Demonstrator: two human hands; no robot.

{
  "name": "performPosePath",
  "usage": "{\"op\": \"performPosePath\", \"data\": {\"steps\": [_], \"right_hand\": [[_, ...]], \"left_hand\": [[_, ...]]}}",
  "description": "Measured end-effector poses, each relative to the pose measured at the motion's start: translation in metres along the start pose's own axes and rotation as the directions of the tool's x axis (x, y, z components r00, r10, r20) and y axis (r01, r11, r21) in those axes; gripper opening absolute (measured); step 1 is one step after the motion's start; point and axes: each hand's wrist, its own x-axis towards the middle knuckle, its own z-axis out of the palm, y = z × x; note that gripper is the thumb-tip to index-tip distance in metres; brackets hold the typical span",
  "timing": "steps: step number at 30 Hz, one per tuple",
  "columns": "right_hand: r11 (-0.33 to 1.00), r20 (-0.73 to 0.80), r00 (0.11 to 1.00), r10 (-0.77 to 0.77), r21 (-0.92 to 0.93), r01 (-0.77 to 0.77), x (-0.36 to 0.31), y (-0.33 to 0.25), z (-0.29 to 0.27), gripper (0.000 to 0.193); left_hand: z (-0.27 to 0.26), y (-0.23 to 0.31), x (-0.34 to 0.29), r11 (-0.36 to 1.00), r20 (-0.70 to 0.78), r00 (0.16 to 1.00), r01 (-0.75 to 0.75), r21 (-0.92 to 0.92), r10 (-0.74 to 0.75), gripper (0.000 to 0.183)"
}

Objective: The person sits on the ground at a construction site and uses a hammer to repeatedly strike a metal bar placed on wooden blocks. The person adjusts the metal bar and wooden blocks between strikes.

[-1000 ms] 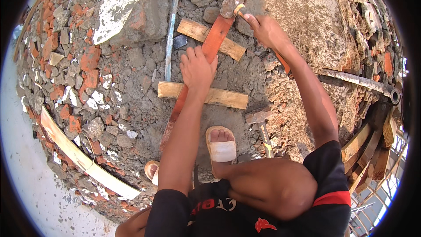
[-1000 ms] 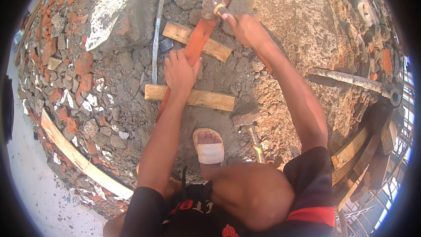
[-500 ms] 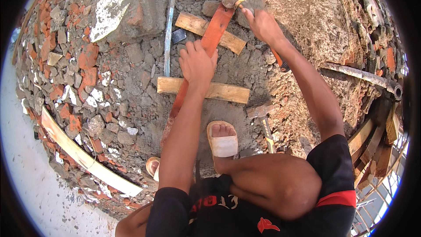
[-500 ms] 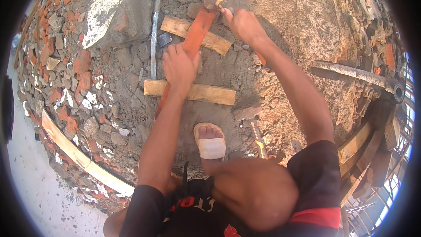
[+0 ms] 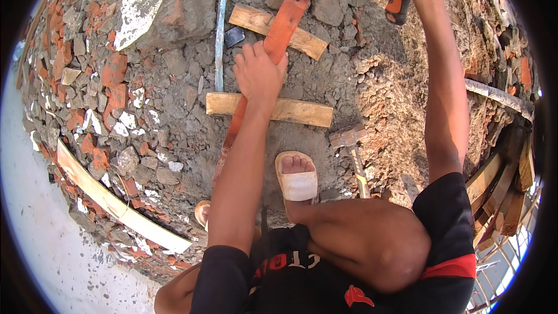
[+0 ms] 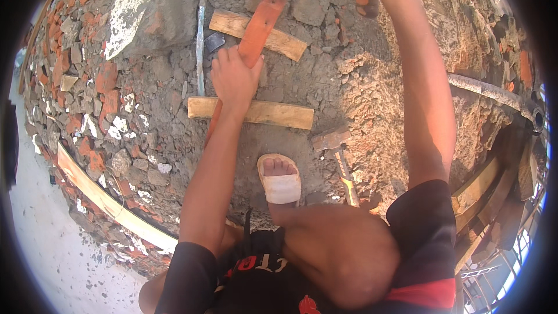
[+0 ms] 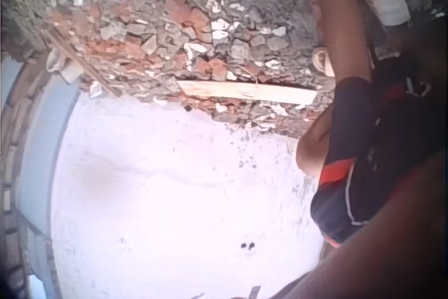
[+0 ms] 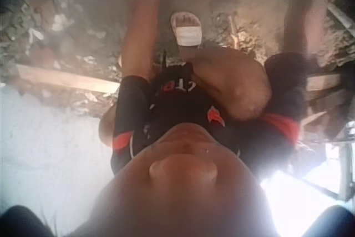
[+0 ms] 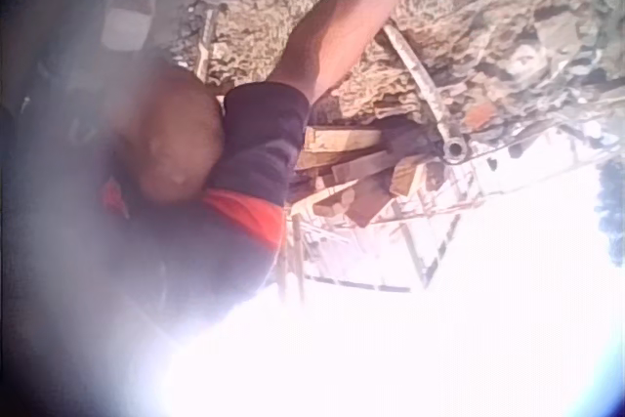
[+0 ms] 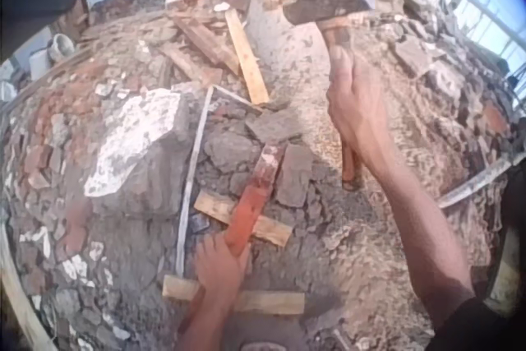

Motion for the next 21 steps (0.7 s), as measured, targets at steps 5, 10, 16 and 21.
{"op": "performPosePath", "data": {"steps": [5,10,16,21], "right_hand": [[0.910,0.784,0.510,0.355,-0.163,-0.381,-0.170,0.014,0.019,0.067],[0.832,0.698,0.586,0.412,-0.026,-0.554,-0.071,0.000,-0.017,0.054],[0.922,0.085,0.949,0.303,0.225,-0.314,-0.003,-0.069,-0.012,0.050],[0.963,0.796,0.551,0.251,-0.264,-0.057,-0.181,0.021,0.030,0.061]], "left_hand": [[0.000,-0.002,0.008,1.000,-0.018,1.000,0.016,-0.002,-0.016,0.052],[-0.001,-0.005,0.004,0.999,0.037,0.999,0.039,0.038,-0.040,0.054],[-0.002,-0.013,0.001,0.998,0.018,0.998,0.054,0.038,-0.054,0.055],[0.004,0.007,0.002,0.999,0.009,1.000,-0.011,-0.039,0.012,0.052]]}}
